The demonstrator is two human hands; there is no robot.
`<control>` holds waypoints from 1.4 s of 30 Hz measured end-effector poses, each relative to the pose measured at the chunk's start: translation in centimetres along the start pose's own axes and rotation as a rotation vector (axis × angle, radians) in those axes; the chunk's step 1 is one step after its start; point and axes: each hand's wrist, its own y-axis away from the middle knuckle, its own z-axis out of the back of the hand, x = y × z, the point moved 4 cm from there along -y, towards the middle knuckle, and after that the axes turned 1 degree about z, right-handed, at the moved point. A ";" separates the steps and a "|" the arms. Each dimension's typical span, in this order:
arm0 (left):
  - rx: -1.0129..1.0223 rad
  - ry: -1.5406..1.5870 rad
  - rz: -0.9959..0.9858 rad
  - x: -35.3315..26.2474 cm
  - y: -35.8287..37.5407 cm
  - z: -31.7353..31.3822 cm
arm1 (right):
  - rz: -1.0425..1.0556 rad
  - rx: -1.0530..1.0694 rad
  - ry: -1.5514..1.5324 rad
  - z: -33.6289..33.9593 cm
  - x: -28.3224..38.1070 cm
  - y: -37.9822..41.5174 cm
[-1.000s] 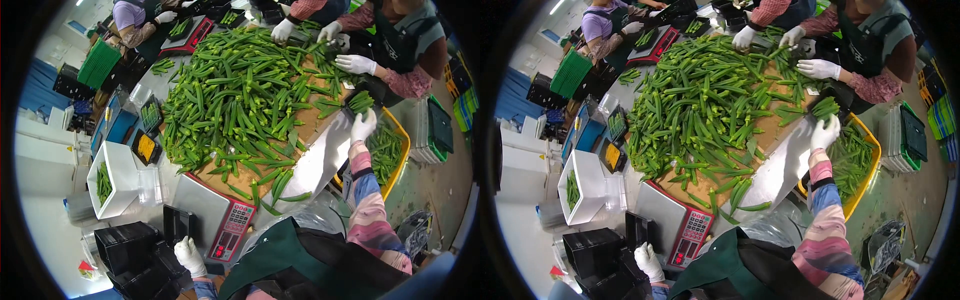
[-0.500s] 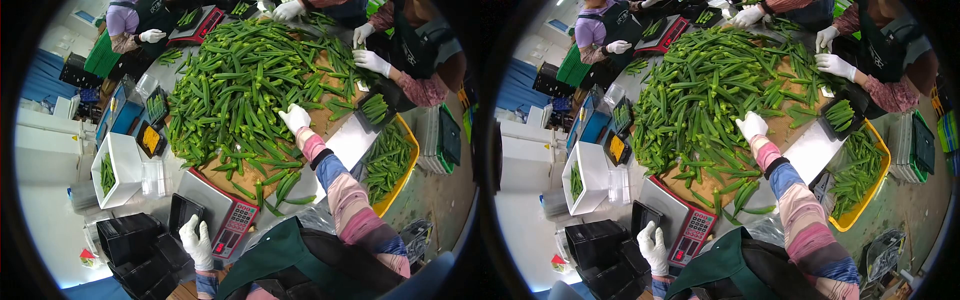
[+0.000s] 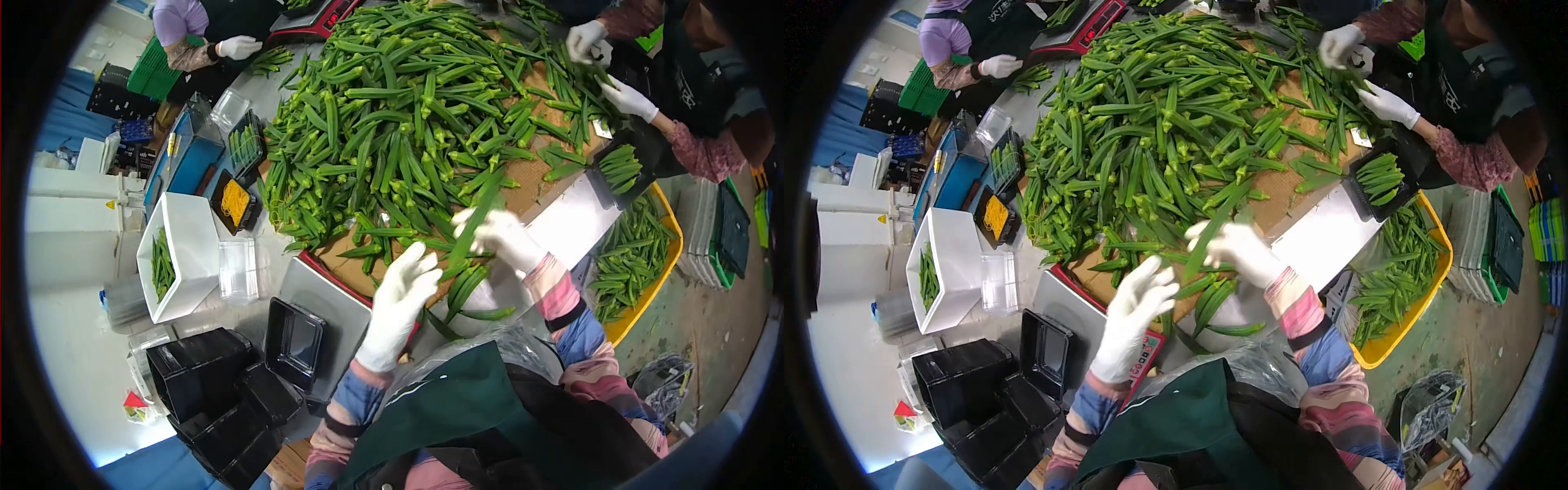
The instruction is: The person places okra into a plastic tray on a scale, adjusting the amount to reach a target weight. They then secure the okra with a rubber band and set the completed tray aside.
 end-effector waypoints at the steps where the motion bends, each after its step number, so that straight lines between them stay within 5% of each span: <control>1: 0.073 -0.086 -0.011 0.7 -0.7 -0.7 | 0.021 0.110 0.170 -1.1 -1.1 0.3; 2: 0.146 -0.174 -0.024 1.4 -1.2 -1.2 | 0.044 0.220 0.339 -2.2 -2.1 0.6; 3: 0.136 0.001 0.163 2.9 -1.4 -1.4 | 0.058 0.208 0.352 -3.4 -1.4 1.1; 6: 0.094 0.068 0.327 5.0 -0.4 0.1 | -0.046 -0.196 0.200 0.8 -3.2 -1.3; 8: 0.031 0.118 0.331 5.0 0.3 0.2 | -0.021 -0.700 0.676 4.7 -3.5 -3.5; 12: -0.008 0.128 0.318 5.1 0.9 0.5 | -0.029 -0.949 0.906 8.0 -5.2 -7.2; 16: -0.012 0.153 0.210 5.7 0.8 1.3 | 0.055 -0.845 0.227 9.1 -6.3 -5.7; 18: 0.041 0.247 0.168 5.5 0.6 1.8 | -0.051 -0.535 -0.078 9.3 -6.3 -3.2; 21: 0.032 0.340 0.237 4.9 0.2 1.0 | 0.055 -0.335 -0.470 5.5 -4.1 0.1; 26: -0.005 0.384 0.279 2.5 -0.1 -2.2 | -0.083 -0.116 -0.018 -0.8 -3.0 2.3; 28: 0.010 0.337 0.280 3.7 -0.3 -1.3 | 0.036 -0.041 0.047 -4.1 -3.5 1.9; 30: 0.009 0.337 0.280 4.8 -0.2 -0.1 | 0.017 -0.185 0.088 -1.9 -4.0 -0.4; 32: -0.009 0.378 0.280 5.2 0.2 1.1 | -0.036 -0.664 0.663 1.6 -2.8 -3.2; 37: -0.130 0.316 0.287 4.8 0.7 0.9 | -0.016 -0.923 1.179 5.2 -3.9 -8.9; 42: -0.103 0.394 0.305 4.3 0.2 1.4 | 0.079 -0.865 0.246 7.2 -5.3 -7.1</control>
